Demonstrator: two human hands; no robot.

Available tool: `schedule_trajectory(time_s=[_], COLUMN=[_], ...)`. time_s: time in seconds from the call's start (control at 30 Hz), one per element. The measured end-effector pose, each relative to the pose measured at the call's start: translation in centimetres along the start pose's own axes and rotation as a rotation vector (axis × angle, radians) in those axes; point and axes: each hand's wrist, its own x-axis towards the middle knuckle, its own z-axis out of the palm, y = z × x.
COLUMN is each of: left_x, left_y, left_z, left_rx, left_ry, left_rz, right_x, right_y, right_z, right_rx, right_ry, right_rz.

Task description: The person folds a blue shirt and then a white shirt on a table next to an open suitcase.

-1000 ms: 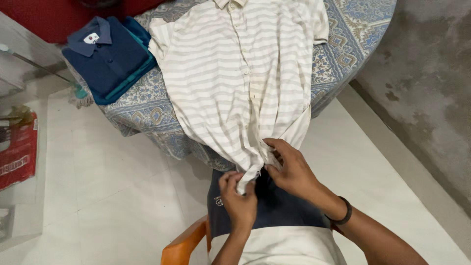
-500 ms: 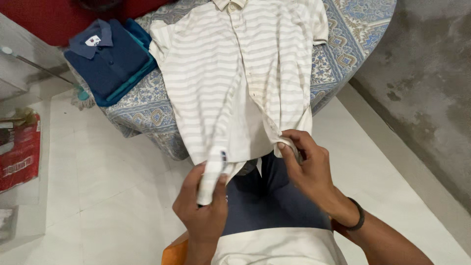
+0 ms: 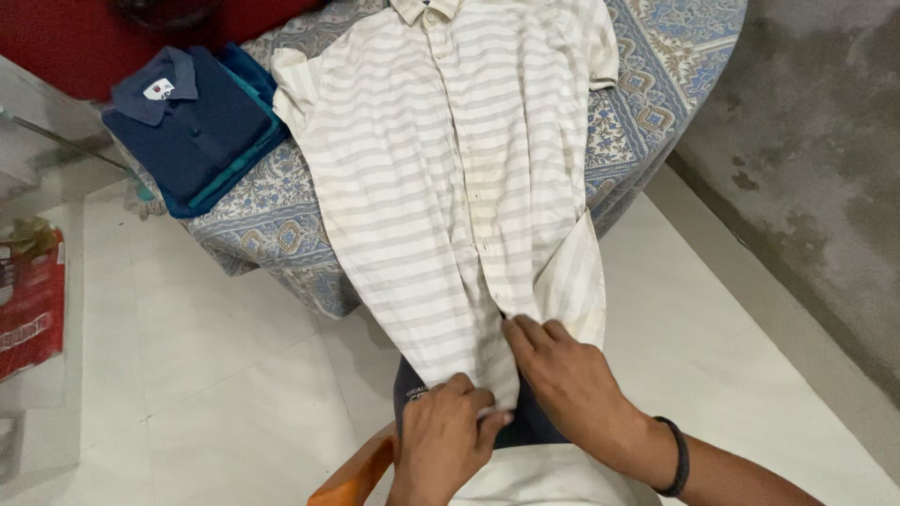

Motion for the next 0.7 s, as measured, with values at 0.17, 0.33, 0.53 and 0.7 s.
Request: schedule_trajectory(time_s=[0.17, 0.33, 0.53, 0.7], left_x=[2.7, 11.0, 17.9, 19.1], left_y=[-1.0, -0.7, -1.0, -3.3], left_z=[-3.1, -4.8, -5.8, -7.2], left_rx=[-0.136, -0.388, 0.028, -0.67], left_ry=[0.052, 0.644, 0.614, 0.305], left_rz=[0.052, 0.194, -0.103, -0.229], right_x=[1.6, 8.4, 15.9, 17.0], right_y=[0.6, 4.1, 7.4, 8.5], right_z=[-1.3, -1.5, 0.5, 1.3], right_rx=[0.038, 0.225, 0.328, 0.414], right_ry=[-0.277, 0.133, 0.313, 0.288], right_rz=[0.116, 0.114, 0.17, 0.217])
